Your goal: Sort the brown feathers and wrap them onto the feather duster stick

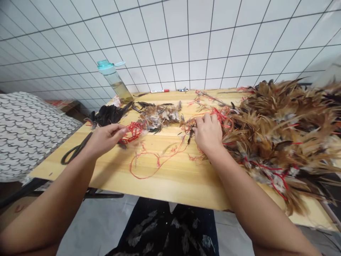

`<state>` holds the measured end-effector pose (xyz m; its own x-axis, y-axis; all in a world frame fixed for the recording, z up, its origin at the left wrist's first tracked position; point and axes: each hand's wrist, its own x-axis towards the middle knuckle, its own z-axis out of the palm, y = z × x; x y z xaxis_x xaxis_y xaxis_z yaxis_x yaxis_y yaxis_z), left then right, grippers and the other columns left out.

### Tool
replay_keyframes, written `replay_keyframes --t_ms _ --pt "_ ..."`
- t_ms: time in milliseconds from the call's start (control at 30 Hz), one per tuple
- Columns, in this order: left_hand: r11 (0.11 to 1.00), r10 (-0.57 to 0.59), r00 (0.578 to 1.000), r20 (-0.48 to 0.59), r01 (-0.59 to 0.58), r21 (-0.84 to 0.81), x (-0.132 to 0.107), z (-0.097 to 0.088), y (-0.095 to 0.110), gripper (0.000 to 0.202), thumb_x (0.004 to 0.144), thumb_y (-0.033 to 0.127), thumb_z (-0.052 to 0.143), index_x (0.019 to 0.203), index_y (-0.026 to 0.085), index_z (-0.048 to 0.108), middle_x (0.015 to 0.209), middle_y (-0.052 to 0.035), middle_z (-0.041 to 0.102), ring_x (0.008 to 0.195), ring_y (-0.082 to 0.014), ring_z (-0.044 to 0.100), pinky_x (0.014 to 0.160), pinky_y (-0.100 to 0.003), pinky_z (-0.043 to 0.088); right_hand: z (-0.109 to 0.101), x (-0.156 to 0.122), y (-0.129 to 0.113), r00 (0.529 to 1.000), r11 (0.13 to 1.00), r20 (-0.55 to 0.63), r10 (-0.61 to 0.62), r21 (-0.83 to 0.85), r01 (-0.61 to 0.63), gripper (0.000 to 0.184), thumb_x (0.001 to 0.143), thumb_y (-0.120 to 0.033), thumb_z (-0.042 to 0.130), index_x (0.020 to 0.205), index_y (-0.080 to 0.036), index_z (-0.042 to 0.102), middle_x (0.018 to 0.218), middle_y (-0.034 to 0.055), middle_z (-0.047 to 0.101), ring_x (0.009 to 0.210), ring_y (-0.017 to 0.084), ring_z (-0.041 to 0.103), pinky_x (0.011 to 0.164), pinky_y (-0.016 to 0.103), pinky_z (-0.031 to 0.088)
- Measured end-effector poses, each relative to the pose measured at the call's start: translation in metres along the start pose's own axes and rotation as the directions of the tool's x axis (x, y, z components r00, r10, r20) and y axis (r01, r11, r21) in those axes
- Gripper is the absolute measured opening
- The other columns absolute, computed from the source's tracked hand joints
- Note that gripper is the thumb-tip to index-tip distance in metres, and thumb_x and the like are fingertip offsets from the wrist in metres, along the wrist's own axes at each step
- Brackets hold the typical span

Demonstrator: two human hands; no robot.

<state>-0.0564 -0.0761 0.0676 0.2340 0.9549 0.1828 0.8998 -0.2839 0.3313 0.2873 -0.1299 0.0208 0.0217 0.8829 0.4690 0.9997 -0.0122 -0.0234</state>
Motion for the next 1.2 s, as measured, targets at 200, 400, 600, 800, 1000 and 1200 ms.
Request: replay_keyframes --t_ms 200,400,600,800,1000,1200 --pt "0.982 0.163 0.966 0.201 -0.179 0.063 -0.017 0.001 -0.015 0.035 0.093 0.038 0.039 0.091 0.018 0.068 0.088 -0.0046 0.072 0.081 -0.0185 0.064 0.073 -0.027 0.043 0.013 -0.008 -0.015 0.999 1.000 -0.041 0.004 -0.023 -0.005 0.042 0.086 -0.031 0.055 0.126 -0.021 0.059 0.143 0.0204 0.043 0.135 0.040 0.025 0.094 0.053 0.026" --pt "0.898 0.000 1.000 -0.021 0.009 0.440 -0.018 -0.018 -0.039 0.040 0.096 0.033 0.033 0.097 0.016 0.069 0.104 -0.0128 0.069 0.097 -0.0266 0.064 0.075 -0.032 0.043 -0.005 -0.006 -0.011 0.968 0.999 -0.247 0.051 -0.002 -0.053 0.045 0.089 -0.032 0.052 0.134 -0.022 0.053 0.150 0.0196 0.034 0.137 0.042 0.021 0.097 0.058 0.020" --pt "0.824 -0.125 0.935 -0.331 0.284 0.491 -0.023 -0.039 -0.071 0.044 0.097 0.034 0.030 0.102 0.014 0.069 0.106 -0.0156 0.068 0.100 -0.0305 0.063 0.076 -0.035 0.044 -0.001 -0.003 0.000 0.955 0.998 -0.292 0.058 0.033 -0.051 0.042 0.091 -0.031 0.050 0.131 -0.022 0.056 0.148 0.0207 0.038 0.138 0.041 0.023 0.098 0.058 0.020" --pt "0.982 -0.104 0.994 -0.037 0.108 0.152 -0.013 -0.025 -0.062 0.035 0.093 0.035 0.044 0.111 0.017 0.067 0.100 -0.0070 0.073 0.089 -0.0207 0.065 0.081 -0.029 0.047 0.002 -0.009 -0.020 0.961 0.999 -0.274 -0.022 0.029 0.031 0.043 0.086 -0.024 0.055 0.130 -0.023 0.058 0.146 0.0193 0.042 0.137 0.043 0.026 0.097 0.059 0.022" --pt "0.960 0.196 0.973 0.119 -0.215 0.180 0.012 0.018 -0.032 0.044 0.092 0.024 0.046 0.135 0.019 0.056 0.111 -0.0105 0.069 0.102 -0.0220 0.063 0.091 -0.031 0.047 0.005 -0.021 -0.051 0.952 0.981 -0.238 -0.194 -0.031 0.192 0.027 0.089 -0.023 0.053 0.111 -0.022 0.068 0.135 0.0144 0.058 0.133 0.037 0.037 0.095 0.052 0.023" --pt "0.909 0.097 0.975 0.201 -0.169 0.380 0.025 0.016 -0.059 0.030 0.094 0.026 0.044 0.109 0.019 0.069 0.104 -0.0115 0.067 0.104 -0.0233 0.062 0.089 -0.031 0.047 0.013 -0.017 -0.040 0.969 0.985 -0.175 -0.175 -0.039 0.171 0.025 0.089 -0.024 0.053 0.107 -0.019 0.070 0.133 0.0175 0.058 0.135 0.040 0.034 0.095 0.053 0.025"
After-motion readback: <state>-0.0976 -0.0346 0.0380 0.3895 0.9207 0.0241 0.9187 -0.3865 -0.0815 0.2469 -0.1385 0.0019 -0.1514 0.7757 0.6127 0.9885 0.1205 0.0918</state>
